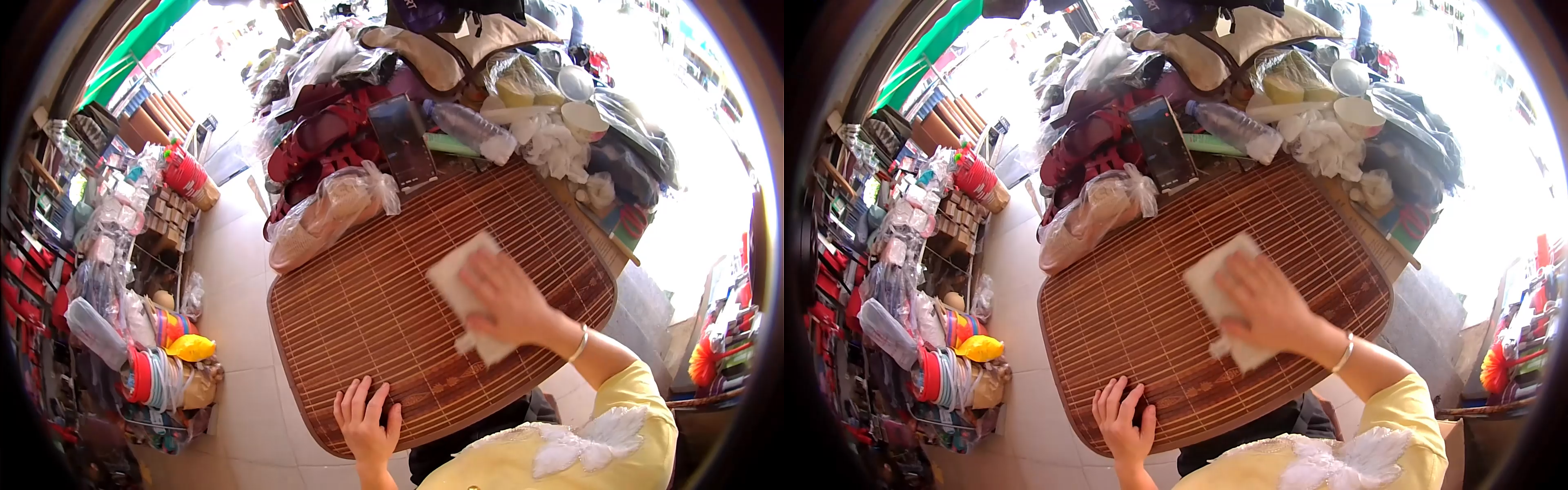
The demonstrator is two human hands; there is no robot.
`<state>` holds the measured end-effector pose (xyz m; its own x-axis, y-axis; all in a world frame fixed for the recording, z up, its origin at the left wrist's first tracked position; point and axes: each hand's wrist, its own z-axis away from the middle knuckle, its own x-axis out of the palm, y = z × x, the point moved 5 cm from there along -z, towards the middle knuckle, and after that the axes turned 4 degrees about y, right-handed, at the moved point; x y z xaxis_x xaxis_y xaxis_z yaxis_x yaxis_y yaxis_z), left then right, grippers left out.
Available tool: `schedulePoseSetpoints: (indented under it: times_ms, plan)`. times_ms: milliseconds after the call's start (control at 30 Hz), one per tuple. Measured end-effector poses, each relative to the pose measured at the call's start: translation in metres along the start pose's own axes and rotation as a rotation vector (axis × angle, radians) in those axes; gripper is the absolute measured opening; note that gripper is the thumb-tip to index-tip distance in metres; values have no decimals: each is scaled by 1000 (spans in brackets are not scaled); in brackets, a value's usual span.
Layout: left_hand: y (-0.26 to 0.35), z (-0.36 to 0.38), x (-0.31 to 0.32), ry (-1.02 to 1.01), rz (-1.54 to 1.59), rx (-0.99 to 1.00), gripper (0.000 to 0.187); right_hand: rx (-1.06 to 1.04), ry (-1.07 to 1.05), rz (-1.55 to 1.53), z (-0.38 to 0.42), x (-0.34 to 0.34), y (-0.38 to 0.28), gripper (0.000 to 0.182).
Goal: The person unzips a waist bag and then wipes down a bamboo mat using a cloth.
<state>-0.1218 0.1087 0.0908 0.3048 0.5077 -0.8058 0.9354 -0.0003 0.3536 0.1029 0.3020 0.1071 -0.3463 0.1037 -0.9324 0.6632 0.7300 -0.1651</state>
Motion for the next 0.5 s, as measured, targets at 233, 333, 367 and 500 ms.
schedulePoseSetpoints:
  times_ms: [233, 333, 367, 500]
  plan:
    - [1, 0, 0, -16, -10, 2, 32, 50, -127, -61, 76, -20, -22, 79]
    - [0, -1, 0, -12, -2, 9, 32, 289, 20, 104, 104, -18, 44, 81]
    - [0, -1, -1, -8, 0, 16, 32, 386, 19, 125, 99, -26, 60, 79]
    - [1, -1, -1, 0, -1, 11, 32, 506, 73, 93, 61, -27, 83, 70]
